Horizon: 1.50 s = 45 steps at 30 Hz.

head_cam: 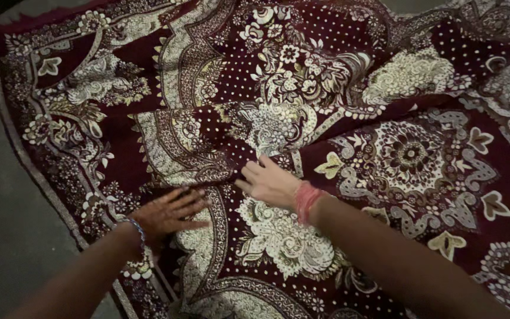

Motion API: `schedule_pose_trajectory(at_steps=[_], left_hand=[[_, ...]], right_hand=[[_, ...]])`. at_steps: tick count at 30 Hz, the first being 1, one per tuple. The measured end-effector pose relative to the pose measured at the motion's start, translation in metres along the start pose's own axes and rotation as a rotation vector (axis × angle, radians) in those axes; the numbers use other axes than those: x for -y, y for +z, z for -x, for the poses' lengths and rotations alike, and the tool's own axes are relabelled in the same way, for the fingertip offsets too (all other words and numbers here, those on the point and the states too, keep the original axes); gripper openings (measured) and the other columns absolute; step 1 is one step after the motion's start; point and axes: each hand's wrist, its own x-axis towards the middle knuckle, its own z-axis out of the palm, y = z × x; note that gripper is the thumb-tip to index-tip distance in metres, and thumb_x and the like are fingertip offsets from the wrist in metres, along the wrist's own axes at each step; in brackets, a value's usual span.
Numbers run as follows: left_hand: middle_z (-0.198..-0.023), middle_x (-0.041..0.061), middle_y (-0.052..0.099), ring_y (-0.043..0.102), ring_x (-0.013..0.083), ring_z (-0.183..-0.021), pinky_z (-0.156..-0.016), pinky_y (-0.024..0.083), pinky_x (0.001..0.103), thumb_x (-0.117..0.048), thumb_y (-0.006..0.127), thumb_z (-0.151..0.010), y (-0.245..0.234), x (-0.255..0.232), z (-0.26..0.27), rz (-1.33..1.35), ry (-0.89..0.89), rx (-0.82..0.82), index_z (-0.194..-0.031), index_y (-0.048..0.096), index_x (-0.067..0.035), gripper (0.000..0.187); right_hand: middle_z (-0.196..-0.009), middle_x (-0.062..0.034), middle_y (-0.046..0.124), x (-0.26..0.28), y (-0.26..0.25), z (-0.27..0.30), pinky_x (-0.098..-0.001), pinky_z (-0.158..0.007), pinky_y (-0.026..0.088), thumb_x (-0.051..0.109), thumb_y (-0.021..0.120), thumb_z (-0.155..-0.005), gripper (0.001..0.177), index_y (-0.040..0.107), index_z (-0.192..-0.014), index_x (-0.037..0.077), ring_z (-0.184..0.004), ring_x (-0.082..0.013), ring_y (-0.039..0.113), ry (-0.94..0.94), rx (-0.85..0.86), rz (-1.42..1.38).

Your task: The person straightens a large patterned carpet by smoothing it with their hands and pulling at the edges.

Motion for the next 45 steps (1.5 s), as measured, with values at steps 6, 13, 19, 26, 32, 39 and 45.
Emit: schedule_pose_trajectory(at_steps=[6,13,19,26,32,39,45], left_hand=[[-0.171,0.005,-0.022,-0.015,0.0263,-0.157,-0.127,-0.007,0.047,-0.071,0.073,-0.077,-0.006,-0.002,-0.002,-0.056,-0.073,-0.135,-0.160,-0.016,-0.037,0.127],[-0.172,0.002,-0.018,-0.012,0.0232,-0.157,-0.127,-0.006,0.052,-0.075,0.054,-0.088,-0.044,-0.004,0.030,-0.141,-0.235,-0.155,-0.161,-0.013,-0.034,0.106],[-0.172,0.001,-0.010,-0.005,0.0232,-0.157,-0.125,-0.004,0.057,-0.075,0.035,-0.095,-0.072,0.000,0.063,-0.031,-0.550,-0.165,-0.162,-0.006,-0.032,0.090],[-0.173,0.003,-0.002,0.001,0.0254,-0.158,-0.124,0.001,0.059,-0.070,0.028,-0.101,-0.115,-0.006,0.080,0.083,-0.651,-0.059,-0.164,0.001,-0.030,0.079],[-0.172,0.003,0.001,0.004,0.0242,-0.155,-0.119,0.007,0.060,-0.056,0.047,-0.094,-0.149,0.013,0.081,-0.182,-0.632,-0.182,-0.163,0.009,-0.028,0.084],[-0.172,-0.003,0.004,0.006,0.0223,-0.158,-0.124,0.007,0.062,-0.075,0.031,-0.095,-0.185,0.049,0.013,0.100,-0.710,-0.288,-0.162,0.011,-0.038,0.078],[-0.173,-0.003,0.004,0.010,0.0266,-0.158,-0.125,0.008,0.062,-0.080,0.025,-0.092,-0.211,0.059,-0.028,0.152,-0.697,-0.285,-0.163,0.004,-0.044,0.083]], right_hand=[[-0.135,-0.0120,0.058,-0.013,0.003,0.010,-0.0479,-0.109,0.044,0.010,0.072,-0.086,0.063,0.051,-0.145,0.010,-0.127,-0.0233,0.053,-0.012,-0.261,-0.064],[-0.153,-0.0199,0.042,-0.017,-0.031,-0.004,-0.0604,-0.116,0.030,0.031,0.066,-0.093,0.065,0.042,-0.150,0.010,-0.143,-0.0331,0.036,0.138,-0.244,-0.190],[-0.159,-0.0172,0.032,-0.028,-0.054,-0.025,-0.0611,-0.119,0.022,0.048,0.055,-0.097,0.067,0.037,-0.153,0.016,-0.149,-0.0359,0.026,0.369,-0.099,-0.248],[-0.161,-0.0205,0.033,-0.028,-0.052,-0.053,-0.0567,-0.122,0.021,0.034,0.061,-0.097,0.059,0.044,-0.151,0.017,-0.150,-0.0377,0.028,0.466,-0.100,-0.387],[-0.154,-0.0199,0.046,-0.037,-0.037,-0.032,-0.0600,-0.121,0.026,0.035,0.061,-0.100,0.054,0.049,-0.150,0.018,-0.149,-0.0438,0.033,0.505,-0.302,-0.399],[-0.152,-0.0224,0.044,-0.071,-0.011,0.094,-0.0628,-0.117,0.025,0.043,0.062,-0.095,0.063,0.044,-0.151,0.019,-0.146,-0.0452,0.030,0.706,-0.286,-0.366],[-0.157,-0.0219,0.036,-0.083,0.008,0.189,-0.0672,-0.114,0.024,0.039,0.062,-0.097,0.064,0.040,-0.154,0.019,-0.147,-0.0464,0.025,0.895,-0.113,-0.431]])
